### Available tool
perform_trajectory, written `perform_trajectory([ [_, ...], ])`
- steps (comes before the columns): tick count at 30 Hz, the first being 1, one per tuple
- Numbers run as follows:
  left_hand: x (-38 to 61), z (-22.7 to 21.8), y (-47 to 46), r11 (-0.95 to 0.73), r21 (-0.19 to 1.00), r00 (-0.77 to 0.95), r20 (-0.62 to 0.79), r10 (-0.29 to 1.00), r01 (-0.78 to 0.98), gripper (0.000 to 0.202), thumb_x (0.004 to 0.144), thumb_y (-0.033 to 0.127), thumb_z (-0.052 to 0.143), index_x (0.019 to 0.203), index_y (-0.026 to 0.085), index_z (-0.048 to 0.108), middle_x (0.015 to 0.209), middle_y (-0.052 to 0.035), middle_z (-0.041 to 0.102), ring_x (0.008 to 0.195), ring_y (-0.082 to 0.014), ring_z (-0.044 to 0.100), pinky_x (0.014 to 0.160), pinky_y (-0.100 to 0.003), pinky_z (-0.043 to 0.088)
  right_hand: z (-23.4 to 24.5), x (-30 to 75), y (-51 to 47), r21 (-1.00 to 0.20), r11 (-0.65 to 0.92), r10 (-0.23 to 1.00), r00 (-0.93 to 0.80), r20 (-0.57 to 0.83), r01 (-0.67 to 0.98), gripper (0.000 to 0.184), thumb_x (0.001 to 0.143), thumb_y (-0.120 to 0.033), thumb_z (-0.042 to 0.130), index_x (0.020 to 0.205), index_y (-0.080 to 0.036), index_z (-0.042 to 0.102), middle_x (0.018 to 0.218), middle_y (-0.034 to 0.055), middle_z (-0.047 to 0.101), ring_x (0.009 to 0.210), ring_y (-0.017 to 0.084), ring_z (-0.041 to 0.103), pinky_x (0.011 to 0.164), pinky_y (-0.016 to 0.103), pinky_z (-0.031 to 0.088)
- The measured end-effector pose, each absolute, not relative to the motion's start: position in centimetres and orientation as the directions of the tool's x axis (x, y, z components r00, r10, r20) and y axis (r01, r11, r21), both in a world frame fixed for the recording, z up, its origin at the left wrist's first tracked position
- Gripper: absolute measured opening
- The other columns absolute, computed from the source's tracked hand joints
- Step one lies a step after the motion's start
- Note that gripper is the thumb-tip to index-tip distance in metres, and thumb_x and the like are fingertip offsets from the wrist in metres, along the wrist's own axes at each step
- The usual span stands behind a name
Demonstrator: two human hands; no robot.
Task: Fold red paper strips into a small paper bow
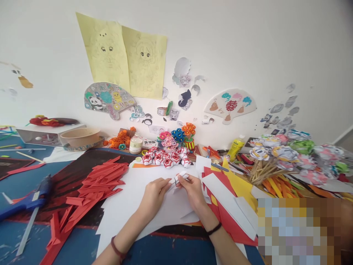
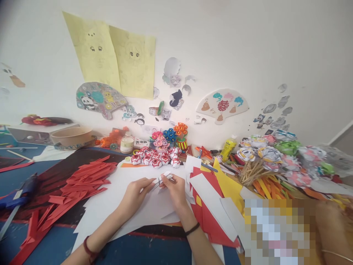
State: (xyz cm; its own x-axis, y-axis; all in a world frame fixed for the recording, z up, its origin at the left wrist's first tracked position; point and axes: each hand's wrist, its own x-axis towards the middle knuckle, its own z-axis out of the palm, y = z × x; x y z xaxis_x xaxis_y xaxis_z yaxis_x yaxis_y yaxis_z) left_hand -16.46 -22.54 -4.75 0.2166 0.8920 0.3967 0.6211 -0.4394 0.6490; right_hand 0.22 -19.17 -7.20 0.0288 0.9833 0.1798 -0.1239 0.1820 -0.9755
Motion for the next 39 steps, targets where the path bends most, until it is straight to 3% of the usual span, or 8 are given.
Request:
perform_trajectory([
  [11,-16.3,-4.9,-22.5,-0.479,0.529,0.274,0.42,0.865,0.701,0.031,0.096,0.026,0.036,0.104,0.018,0.065,0.077,-0.0046,0.063,0.071,-0.0172,0.057,0.066,-0.024,0.039,-7.1,0.5,-18.9,-0.968,0.213,0.977,0.013,0.213,-0.134,0.034,0.077,-0.044,0.07,0.092,-0.013,0.071,0.063,0.0039,0.066,0.059,0.016,0.059,0.061,0.028,0.046],
  [20,-16.7,-4.4,-22.2,-0.439,0.594,0.26,0.364,0.894,0.674,0.033,0.096,0.027,0.034,0.089,0.018,0.065,0.081,-0.0053,0.067,0.074,-0.0183,0.059,0.068,-0.026,0.041,-6.1,0.7,-19.0,-0.949,0.23,0.967,-0.059,0.247,-0.216,0.04,0.076,-0.038,0.072,0.108,-0.016,0.063,0.075,0.0028,0.065,0.058,0.015,0.062,0.058,0.027,0.049],
  [24,-16.6,-4.3,-22.2,-0.431,0.654,0.239,0.365,0.9,0.622,0.033,0.096,0.032,0.034,0.101,0.019,0.064,0.096,-0.0058,0.068,0.086,-0.0194,0.061,0.077,-0.028,0.044,-5.8,1.0,-19.1,-0.941,0.259,0.956,-0.079,0.281,-0.216,0.035,0.074,-0.037,0.074,0.101,-0.017,0.063,0.076,0.0025,0.065,0.059,0.015,0.063,0.056,0.026,0.05],
  [27,-16.4,-4.5,-22.3,-0.458,0.643,0.246,0.395,0.885,0.614,0.031,0.092,0.039,0.046,0.114,0.02,0.058,0.104,-0.0064,0.066,0.093,-0.0203,0.06,0.08,-0.03,0.045,-6.0,1.0,-19.0,-0.938,0.272,0.953,-0.078,0.294,-0.214,0.032,0.074,-0.037,0.074,0.096,-0.017,0.062,0.071,0.0013,0.064,0.058,0.015,0.064,0.056,0.026,0.05],
  [33,-16.5,-5.3,-22.1,-0.511,0.535,0.33,0.401,0.855,0.673,0.027,0.095,0.032,0.039,0.105,0.019,0.06,0.087,-0.0053,0.062,0.078,-0.0178,0.059,0.07,-0.028,0.044,-6.5,0.8,-18.7,-0.947,0.255,0.957,-0.088,0.276,-0.197,0.031,0.07,-0.036,0.077,0.089,-0.018,0.06,0.065,-0.0005,0.063,0.053,0.015,0.062,0.052,0.026,0.049],
  [39,-16.3,-5.1,-22.2,-0.547,0.522,0.344,0.439,0.83,0.654,0.029,0.096,0.03,0.037,0.102,0.018,0.063,0.081,-0.0044,0.061,0.072,-0.0159,0.058,0.068,-0.025,0.043,-6.4,1.1,-18.8,-0.947,0.279,0.957,-0.039,0.289,-0.16,0.03,0.067,-0.035,0.079,0.082,-0.018,0.06,0.057,-0.0015,0.062,0.047,0.015,0.06,0.047,0.026,0.045],
])
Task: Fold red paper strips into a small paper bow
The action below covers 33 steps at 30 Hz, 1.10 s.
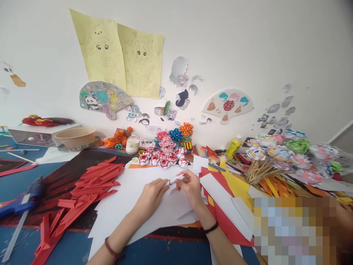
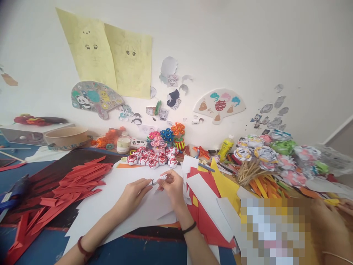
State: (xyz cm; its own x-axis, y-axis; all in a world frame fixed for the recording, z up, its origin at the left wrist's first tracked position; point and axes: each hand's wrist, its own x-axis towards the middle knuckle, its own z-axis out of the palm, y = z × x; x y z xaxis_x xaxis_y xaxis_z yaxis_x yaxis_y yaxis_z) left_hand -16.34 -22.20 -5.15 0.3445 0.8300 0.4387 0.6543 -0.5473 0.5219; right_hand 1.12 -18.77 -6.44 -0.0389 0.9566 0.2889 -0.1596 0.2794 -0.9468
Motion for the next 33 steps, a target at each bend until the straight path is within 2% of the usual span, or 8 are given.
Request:
perform_trajectory([
  [5,-16.2,-5.0,-22.3,-0.525,0.564,0.306,0.44,0.844,0.638,0.028,0.095,0.03,0.041,0.099,0.017,0.065,0.081,-0.0049,0.064,0.072,-0.0158,0.058,0.068,-0.025,0.043,-6.3,1.1,-18.9,-0.94,0.292,0.953,-0.034,0.302,-0.177,0.024,0.068,-0.029,0.078,0.078,-0.018,0.059,0.054,-0.0018,0.062,0.046,0.014,0.059,0.047,0.025,0.043],
  [8,-16.2,-4.9,-22.2,-0.487,0.611,0.279,0.408,0.869,0.624,0.026,0.091,0.035,0.048,0.1,0.019,0.067,0.084,-0.0047,0.067,0.074,-0.0167,0.06,0.07,-0.026,0.044,-6.3,1.2,-18.9,-0.936,0.298,0.951,-0.033,0.309,-0.185,0.022,0.069,-0.03,0.076,0.08,-0.017,0.061,0.053,-0.0024,0.06,0.045,0.014,0.056,0.046,0.024,0.042],
  [12,-16.2,-4.6,-22.4,-0.426,0.699,0.268,0.331,0.905,0.574,0.042,0.082,0.043,0.06,0.119,0.023,0.058,0.091,-0.0026,0.068,0.074,-0.0161,0.06,0.072,-0.027,0.047,-6.0,1.6,-18.8,-0.94,0.305,0.95,-0.021,0.312,-0.155,0.022,0.074,-0.033,0.071,0.088,-0.017,0.064,0.055,-0.0023,0.058,0.048,0.014,0.054,0.049,0.025,0.041],
  [14,-16.1,-4.3,-22.6,-0.429,0.721,0.289,0.319,0.903,0.544,0.05,0.08,0.042,0.063,0.127,0.025,0.052,0.087,-0.0004,0.066,0.073,-0.015,0.06,0.072,-0.026,0.047,-5.7,1.9,-18.8,-0.941,0.309,0.95,-0.004,0.312,-0.139,0.023,0.076,-0.035,0.07,0.09,-0.017,0.065,0.059,-0.0017,0.059,0.051,0.014,0.053,0.052,0.025,0.041],
  [19,-16.1,-3.5,-23.3,-0.473,0.735,0.383,0.307,0.871,0.486,0.05,0.081,0.037,0.063,0.128,0.027,0.05,0.075,0.0035,0.06,0.071,-0.0139,0.059,0.072,-0.025,0.047,-5.4,2.2,-18.6,-0.945,0.298,0.954,0.032,0.297,-0.132,0.025,0.077,-0.039,0.067,0.088,-0.017,0.07,0.07,0.0008,0.061,0.061,0.014,0.051,0.058,0.025,0.04],
  [23,-16.2,-3.1,-23.6,-0.516,0.704,0.422,0.327,0.845,0.488,0.052,0.081,0.04,0.064,0.13,0.03,0.05,0.08,0.0022,0.062,0.075,-0.0146,0.06,0.075,-0.026,0.047,-5.6,2.0,-18.5,-0.948,0.245,0.969,0.007,0.249,-0.201,0.028,0.076,-0.043,0.068,0.085,-0.016,0.072,0.071,0.0028,0.063,0.066,0.017,0.053,0.062,0.027,0.041],
  [28,-16.2,-3.0,-23.7,-0.603,0.66,0.525,0.352,0.775,0.448,0.047,0.081,0.04,0.064,0.126,0.031,0.055,0.097,-0.0011,0.068,0.08,-0.0147,0.062,0.076,-0.025,0.048,-5.4,1.7,-18.8,-0.925,0.123,0.979,-0.111,0.173,-0.359,0.03,0.074,-0.044,0.069,0.085,-0.016,0.073,0.084,0.0071,0.067,0.07,0.018,0.056,0.063,0.027,0.044],
  [33,-16.1,-3.5,-23.7,-0.684,0.533,0.554,0.41,0.724,0.499,0.042,0.089,0.039,0.054,0.13,0.028,0.052,0.097,-0.0039,0.068,0.08,-0.0152,0.064,0.074,-0.024,0.049,-5.3,1.4,-19.0,-0.903,-0.003,0.981,-0.179,0.082,-0.429,0.029,0.072,-0.042,0.073,0.082,-0.015,0.072,0.074,0.0065,0.067,0.065,0.016,0.056,0.06,0.027,0.045],
])
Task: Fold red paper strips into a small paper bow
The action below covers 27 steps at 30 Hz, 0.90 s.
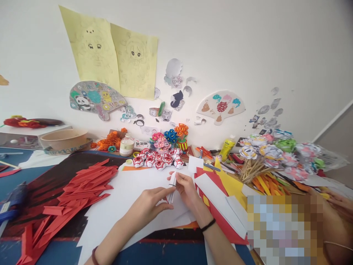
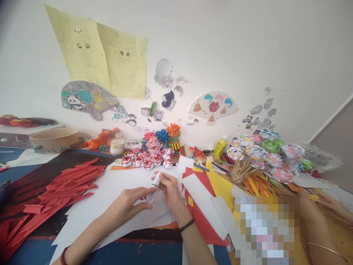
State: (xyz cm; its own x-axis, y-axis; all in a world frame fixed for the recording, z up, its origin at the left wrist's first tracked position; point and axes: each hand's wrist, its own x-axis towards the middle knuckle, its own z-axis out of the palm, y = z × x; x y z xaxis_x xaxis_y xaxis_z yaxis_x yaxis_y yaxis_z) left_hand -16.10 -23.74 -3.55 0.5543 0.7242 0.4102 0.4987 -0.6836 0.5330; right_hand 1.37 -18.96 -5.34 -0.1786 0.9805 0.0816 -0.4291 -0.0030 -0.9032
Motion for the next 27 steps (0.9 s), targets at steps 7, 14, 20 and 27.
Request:
perform_trajectory([
  [7,-16.2,-4.7,-23.5,-0.773,0.34,0.582,0.515,0.629,0.535,0.04,0.094,0.036,0.045,0.132,0.022,0.049,0.085,-0.006,0.069,0.071,-0.0156,0.065,0.066,-0.023,0.049,-5.8,1.4,-19.1,-0.911,-0.029,0.985,-0.168,0.045,-0.412,0.036,0.07,-0.045,0.074,0.088,-0.014,0.073,0.078,0.0081,0.069,0.07,0.018,0.061,0.065,0.028,0.048],
  [14,-16.1,-5.0,-23.6,-0.804,0.289,0.584,0.567,0.581,0.519,0.036,0.095,0.032,0.044,0.127,0.017,0.051,0.076,-0.0047,0.068,0.064,-0.0142,0.064,0.061,-0.022,0.047,-6.5,1.6,-19.0,-0.913,-0.039,0.977,-0.208,0.051,-0.406,0.035,0.071,-0.043,0.074,0.092,-0.015,0.073,0.081,0.0074,0.069,0.073,0.018,0.061,0.067,0.028,0.047],
  [20,-16.0,-4.8,-23.7,-0.845,0.175,0.611,0.618,0.494,0.505,0.038,0.092,0.038,0.05,0.119,0.012,0.055,0.067,-0.0028,0.064,0.057,-0.0142,0.06,0.056,-0.023,0.043,-6.4,1.4,-19.4,-0.91,-0.039,0.949,-0.3,0.095,-0.414,0.028,0.076,-0.039,0.071,0.087,-0.013,0.073,0.08,0.0077,0.068,0.069,0.016,0.058,0.064,0.027,0.044],
  [27,-16.1,-4.8,-23.6,-0.857,0.123,0.648,0.604,0.465,0.5,0.037,0.093,0.036,0.048,0.118,0.01,0.056,0.064,-0.0025,0.061,0.056,-0.0146,0.056,0.054,-0.024,0.041,-6.5,1.1,-19.4,-0.913,-0.069,0.949,-0.308,0.064,-0.403,0.032,0.075,-0.042,0.072,0.09,-0.014,0.072,0.078,0.0058,0.067,0.069,0.016,0.058,0.065,0.026,0.043],
])
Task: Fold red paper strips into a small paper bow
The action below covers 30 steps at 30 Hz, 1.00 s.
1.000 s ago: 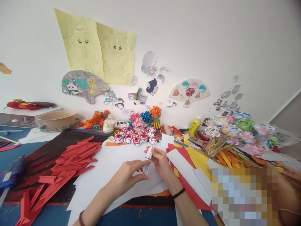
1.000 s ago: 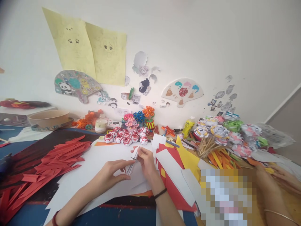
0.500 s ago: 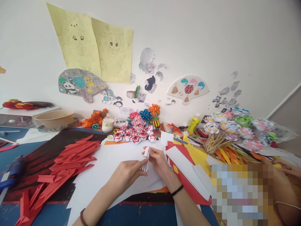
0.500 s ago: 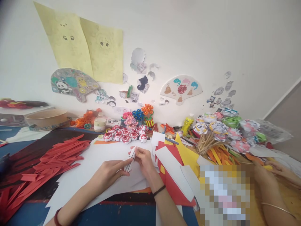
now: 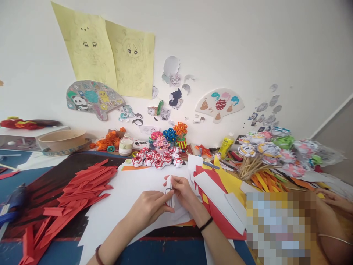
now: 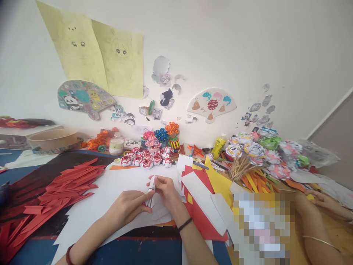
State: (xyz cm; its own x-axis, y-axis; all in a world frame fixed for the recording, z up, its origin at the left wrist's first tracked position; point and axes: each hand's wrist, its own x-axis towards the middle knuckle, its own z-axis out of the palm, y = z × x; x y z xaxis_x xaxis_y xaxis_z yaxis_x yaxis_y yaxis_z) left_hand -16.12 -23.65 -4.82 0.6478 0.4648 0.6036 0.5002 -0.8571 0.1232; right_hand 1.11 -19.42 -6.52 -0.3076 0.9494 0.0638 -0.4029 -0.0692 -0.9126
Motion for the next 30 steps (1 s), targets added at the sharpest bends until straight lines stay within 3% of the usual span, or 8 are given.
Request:
perform_trajectory([
  [4,-16.7,-4.7,-23.0,-0.804,0.218,0.626,0.527,0.574,0.554,0.038,0.093,0.038,0.047,0.126,0.02,0.053,0.081,-0.0049,0.066,0.071,-0.016,0.062,0.063,-0.025,0.046,-6.7,1.6,-18.8,-0.922,0.046,0.982,-0.15,0.112,-0.384,0.031,0.074,-0.041,0.073,0.091,-0.015,0.071,0.075,0.0042,0.066,0.068,0.015,0.056,0.066,0.027,0.043],
  [7,-17.0,-4.7,-22.6,-0.702,0.318,0.55,0.451,0.703,0.637,0.049,0.088,0.046,0.053,0.133,0.025,0.047,0.097,-0.0057,0.067,0.083,-0.0188,0.064,0.072,-0.028,0.049,-6.7,1.9,-18.4,-0.94,0.194,0.981,0.026,0.194,-0.281,0.029,0.076,-0.041,0.071,0.09,-0.015,0.071,0.076,0.0039,0.066,0.071,0.016,0.057,0.067,0.027,0.044],
  [10,-16.8,-4.9,-22.5,-0.567,0.399,0.427,0.389,0.816,0.721,0.052,0.086,0.05,0.054,0.131,0.025,0.049,0.094,-0.0042,0.069,0.081,-0.0197,0.066,0.072,-0.029,0.05,-6.5,1.8,-18.4,-0.947,0.253,0.966,0.101,0.237,-0.2,0.03,0.077,-0.04,0.07,0.094,-0.016,0.07,0.082,0.0048,0.066,0.078,0.019,0.059,0.068,0.028,0.046],
  [14,-16.4,-5.0,-22.5,-0.433,0.424,0.308,0.332,0.892,0.796,0.038,0.092,0.043,0.046,0.123,0.024,0.055,0.086,-0.0024,0.068,0.072,-0.0183,0.065,0.067,-0.027,0.048,-6.4,1.3,-18.6,-0.951,0.246,0.969,0.054,0.24,-0.188,0.032,0.075,-0.04,0.072,0.096,-0.016,0.067,0.082,0.0042,0.065,0.073,0.018,0.059,0.062,0.028,0.05],
  [21,-17.2,-4.8,-21.9,-0.467,0.376,0.352,0.336,0.874,0.8,0.032,0.095,0.034,0.038,0.12,0.021,0.054,0.095,-0.0061,0.064,0.079,-0.0198,0.064,0.065,-0.028,0.046,-5.8,1.3,-18.9,-0.948,0.181,0.964,-0.142,0.223,-0.262,0.04,0.069,-0.032,0.079,0.101,-0.02,0.059,0.097,0.0065,0.068,0.088,0.021,0.063,0.076,0.031,0.051],
  [30,-16.9,-4.4,-22.1,-0.428,0.633,0.315,0.289,0.904,0.646,0.025,0.093,0.037,0.043,0.11,0.024,0.057,0.092,-0.0019,0.066,0.073,-0.0158,0.06,0.068,-0.026,0.044,-6.3,1.7,-18.3,-0.957,0.159,0.97,-0.144,0.198,-0.243,0.039,0.067,-0.032,0.08,0.098,-0.021,0.059,0.083,0.0013,0.066,0.078,0.017,0.062,0.069,0.026,0.048],
])
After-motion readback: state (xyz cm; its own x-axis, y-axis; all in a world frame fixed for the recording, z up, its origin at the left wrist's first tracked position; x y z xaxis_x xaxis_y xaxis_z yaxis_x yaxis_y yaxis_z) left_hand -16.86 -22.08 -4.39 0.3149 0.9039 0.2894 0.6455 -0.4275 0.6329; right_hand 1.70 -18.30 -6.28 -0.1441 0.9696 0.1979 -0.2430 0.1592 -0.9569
